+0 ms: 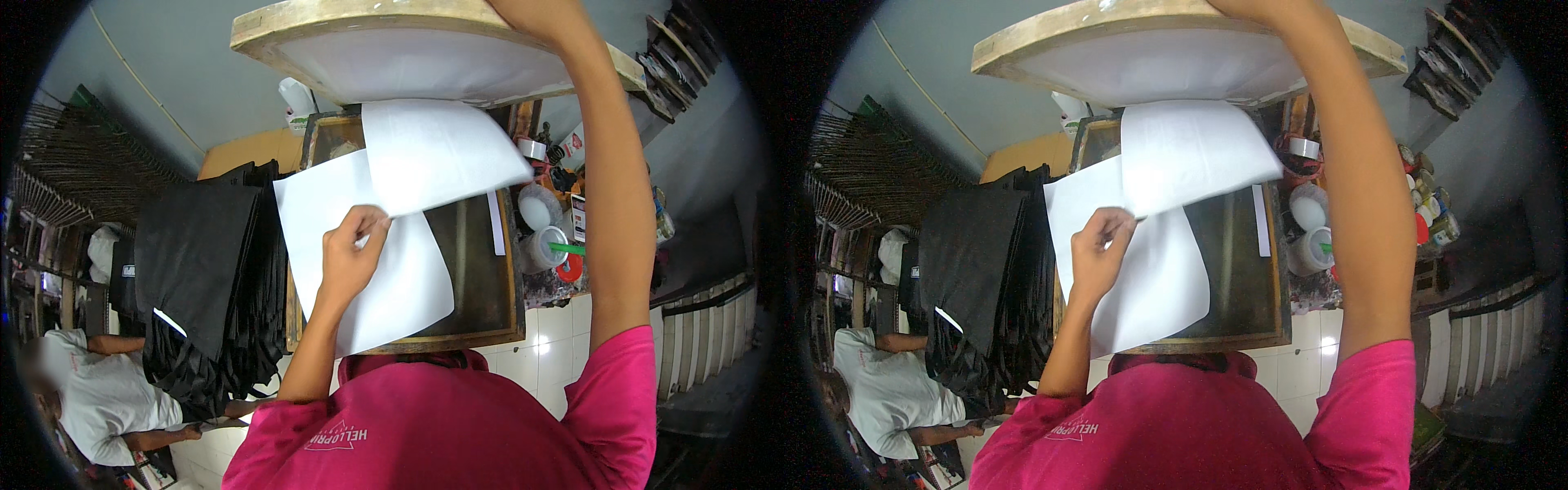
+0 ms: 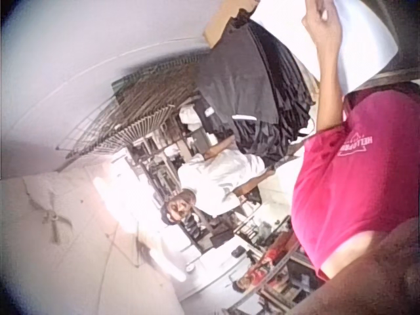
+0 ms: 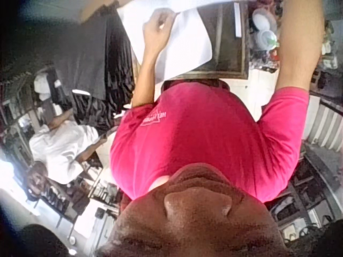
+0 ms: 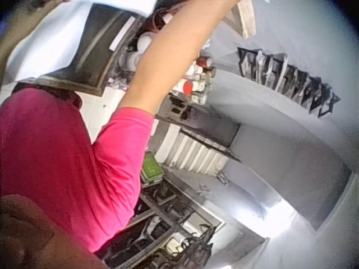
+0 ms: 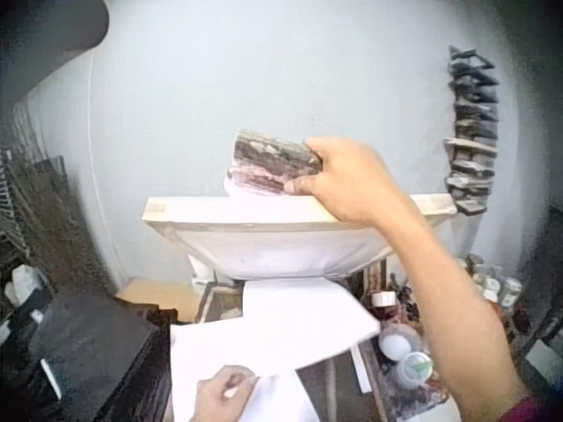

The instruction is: The person performs screen printing by placing sheets and black bags onto a printing frame, applying white ink with a squeegee, and lifting the frame to reveal the printed design.

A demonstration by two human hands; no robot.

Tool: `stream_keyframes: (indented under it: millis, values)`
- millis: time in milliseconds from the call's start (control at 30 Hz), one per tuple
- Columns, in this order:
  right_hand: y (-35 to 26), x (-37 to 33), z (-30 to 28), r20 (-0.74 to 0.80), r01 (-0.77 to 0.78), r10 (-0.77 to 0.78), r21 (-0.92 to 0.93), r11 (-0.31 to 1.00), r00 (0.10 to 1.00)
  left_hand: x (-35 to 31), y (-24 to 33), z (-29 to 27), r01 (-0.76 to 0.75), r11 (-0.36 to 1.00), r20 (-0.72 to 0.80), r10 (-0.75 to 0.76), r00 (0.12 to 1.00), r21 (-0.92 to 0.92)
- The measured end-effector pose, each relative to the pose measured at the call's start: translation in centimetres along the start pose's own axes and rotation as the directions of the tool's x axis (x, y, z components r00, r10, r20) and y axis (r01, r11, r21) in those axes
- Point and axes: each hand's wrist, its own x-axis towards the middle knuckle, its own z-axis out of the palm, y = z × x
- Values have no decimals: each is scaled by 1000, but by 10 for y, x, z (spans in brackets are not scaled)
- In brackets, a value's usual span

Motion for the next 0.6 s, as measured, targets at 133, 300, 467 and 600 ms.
stream_keyframes:
  millis: [133, 300, 467, 600]
  values:
    - [-6, 7, 3, 30, -14, 13, 34, 999, 999, -11, -27, -41, 243, 955, -83, -260, 962, -171]
    - [4, 18, 11, 13, 9, -9, 52, 999, 1000, 39, -21, -129, 130, 974, -343, -187, 920, -184]
    - [2, 16, 9, -17, 76, -74, 119, 990, 997, 60, -39, -288, 214, 977, -513, -170, 842, 27]
    - [23, 36, 21, -15, 73, -72, 267, 961, 997, 22, -83, -437, 338, 874, -512, -124, 850, 349]
